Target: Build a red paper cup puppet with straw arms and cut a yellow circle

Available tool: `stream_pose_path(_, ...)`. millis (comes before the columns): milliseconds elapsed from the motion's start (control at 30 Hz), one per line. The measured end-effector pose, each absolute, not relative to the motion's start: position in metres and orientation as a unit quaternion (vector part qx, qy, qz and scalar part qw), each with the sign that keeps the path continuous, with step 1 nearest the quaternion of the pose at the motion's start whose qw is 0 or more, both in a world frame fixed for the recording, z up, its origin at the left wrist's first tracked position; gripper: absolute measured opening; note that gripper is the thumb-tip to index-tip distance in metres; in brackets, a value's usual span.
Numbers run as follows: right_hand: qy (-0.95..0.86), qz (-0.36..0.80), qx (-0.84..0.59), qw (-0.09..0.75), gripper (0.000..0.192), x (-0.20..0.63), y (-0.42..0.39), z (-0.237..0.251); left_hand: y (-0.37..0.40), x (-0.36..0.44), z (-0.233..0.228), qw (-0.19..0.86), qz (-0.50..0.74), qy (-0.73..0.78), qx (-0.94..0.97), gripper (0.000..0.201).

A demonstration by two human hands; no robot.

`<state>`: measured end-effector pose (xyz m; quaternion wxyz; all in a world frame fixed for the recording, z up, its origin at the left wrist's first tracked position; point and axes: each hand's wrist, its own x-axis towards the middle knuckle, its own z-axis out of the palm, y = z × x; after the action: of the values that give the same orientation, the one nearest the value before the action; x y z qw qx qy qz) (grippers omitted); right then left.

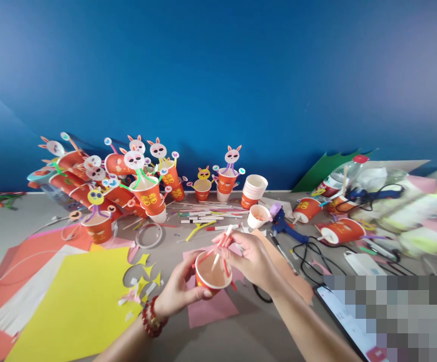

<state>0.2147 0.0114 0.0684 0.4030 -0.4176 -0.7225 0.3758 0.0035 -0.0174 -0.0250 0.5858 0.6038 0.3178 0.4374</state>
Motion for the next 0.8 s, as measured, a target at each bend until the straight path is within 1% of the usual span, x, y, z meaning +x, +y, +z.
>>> stream_pose_path(300,-0.721,0.431,-0.388,0.379,0.024,0.219,0.01,0.079,-0.017,0.002,-0.028,0.593,0.432,0.302,0.608,0.072)
stream_pose_path(400,-0.708,0.458,-0.377,0.383,0.025,0.22,0.011,0.076,-0.016,0.003,-0.025,0.607,0.435,0.301,0.592,0.068)
stream_pose_path(533,-0.685,0.471,-0.386,0.401,0.025,0.217,0.014,0.067,-0.016,0.003,-0.025,0.612,0.437,0.291,0.592,0.07)
stream_pose_path(800,-0.675,0.509,-0.379,0.375,0.026,0.215,0.018,0.058,-0.018,0.006,-0.029,0.631,0.449,0.257,0.578,0.07)
